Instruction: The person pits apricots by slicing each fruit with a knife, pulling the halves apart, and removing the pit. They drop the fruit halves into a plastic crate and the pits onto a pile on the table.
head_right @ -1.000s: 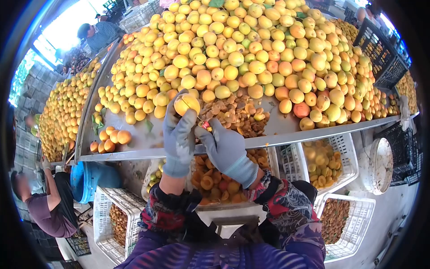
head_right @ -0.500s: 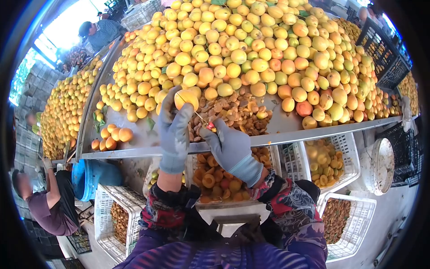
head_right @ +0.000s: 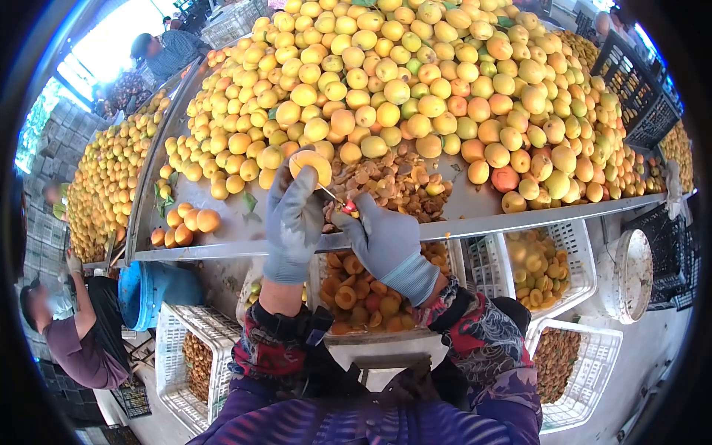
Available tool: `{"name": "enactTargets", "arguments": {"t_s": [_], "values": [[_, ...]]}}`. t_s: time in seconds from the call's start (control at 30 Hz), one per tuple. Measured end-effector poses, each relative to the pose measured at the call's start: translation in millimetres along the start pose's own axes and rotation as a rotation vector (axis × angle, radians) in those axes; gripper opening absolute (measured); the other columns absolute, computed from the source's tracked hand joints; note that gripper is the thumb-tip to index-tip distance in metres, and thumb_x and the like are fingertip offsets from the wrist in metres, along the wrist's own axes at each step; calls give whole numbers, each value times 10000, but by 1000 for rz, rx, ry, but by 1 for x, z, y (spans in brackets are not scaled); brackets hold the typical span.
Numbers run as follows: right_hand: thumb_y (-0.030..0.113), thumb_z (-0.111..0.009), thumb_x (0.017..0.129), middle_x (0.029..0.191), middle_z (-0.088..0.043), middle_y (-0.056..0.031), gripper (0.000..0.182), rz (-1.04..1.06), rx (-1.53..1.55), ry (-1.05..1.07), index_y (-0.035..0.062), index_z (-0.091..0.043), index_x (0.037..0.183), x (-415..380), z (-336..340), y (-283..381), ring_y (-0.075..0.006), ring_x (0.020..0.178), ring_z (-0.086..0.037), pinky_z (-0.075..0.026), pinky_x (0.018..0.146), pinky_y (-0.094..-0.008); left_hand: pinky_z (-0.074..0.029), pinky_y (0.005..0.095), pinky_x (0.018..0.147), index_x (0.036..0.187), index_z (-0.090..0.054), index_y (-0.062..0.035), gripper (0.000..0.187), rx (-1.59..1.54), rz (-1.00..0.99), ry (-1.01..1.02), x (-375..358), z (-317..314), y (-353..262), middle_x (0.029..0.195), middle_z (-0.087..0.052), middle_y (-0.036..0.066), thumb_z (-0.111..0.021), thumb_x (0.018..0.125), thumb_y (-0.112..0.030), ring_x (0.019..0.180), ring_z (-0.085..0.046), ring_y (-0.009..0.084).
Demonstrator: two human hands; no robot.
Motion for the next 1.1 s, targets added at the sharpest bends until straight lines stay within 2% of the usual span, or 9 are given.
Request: {"name": "enactTargets", "arguments": {"t_s": [0.1,0.17,0.27,0.47,0.57,0.83,0.93,1.0,1.1], "values": [[290,-635,864,589,-567,-140,332,36,-50,-6,45,-548,1071,2,1,2,-335,532,-598,-431,439,-394,-390,216,467,1013,-534,-32,354,-81,-30,-39,2,14,-8,703,-562,8,-489,970,-380,552,-481,77],[294,-634,866,587,-566,-138,334,44,-30,-15,46,-548,1072,0,0,3,-335,531,-598,-431,439,-393,-458,206,602,1106,-523,-13,298,-151,345,341,-4,5,18,923,-592,32,-586,933,-247,746,-548,77],[296,-630,869,584,-565,-136,335,26,1,-17,46,-548,1076,-1,2,1,-333,526,-596,-430,438,-391,-467,255,586,1104,-564,-36,384,-44,388,370,-5,5,24,915,-597,26,-556,936,-381,734,-578,98],[299,-629,870,576,-559,-138,337,12,-14,-10,48,-552,1081,1,6,2,-328,519,-592,-429,439,-390,-447,210,562,1124,-555,-6,421,196,-37,150,-2,4,-5,837,-610,20,-510,958,-391,665,-556,102],[292,-626,871,575,-558,-137,339,39,-39,-23,47,-552,1094,-1,3,2,-327,522,-595,-432,442,-389,-453,194,679,1157,-554,-1,355,-29,294,227,-15,-4,15,914,-596,-10,-577,937,-278,785,-558,81],[272,-594,900,543,-527,-123,321,-33,257,-10,32,-545,1108,-3,-8,-15,-277,497,-586,-431,457,-367,-372,163,575,1110,-587,-29,341,148,62,228,-11,-5,-1,843,-543,-56,-579,932,-320,702,-472,13],[287,-584,916,516,-483,-61,302,221,487,-108,36,-561,1082,-7,8,10,-159,456,-527,-409,440,-298,-346,180,530,1107,-588,-29,365,223,26,191,-11,-4,-2,780,-519,-48,-557,934,-349,632,-442,23],[341,-567,923,535,-457,2,325,-341,1082,202,47,-579,1063,-15,-42,-29,-68,458,-455,-368,412,-231,-325,195,490,1113,-585,-28,394,290,-12,173,-10,-4,-7,727,-507,-35,-531,939,-377,564,-422,38],[368,-485,939,567,-506,-15,369,-561,1077,520,31,-560,1071,-26,-40,-21,-52,434,-414,-306,400,-178,-327,202,473,1072,-594,-40,406,259,175,144,-10,0,8,655,-507,-29,-519,935,-415,515,-420,52]]}}
Point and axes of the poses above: each hand's wrist, its own x-axis towards the middle knuckle, its own z-axis out of the back of the hand, y = z × x, the point moved 10 cm from there along x, towards the middle knuckle
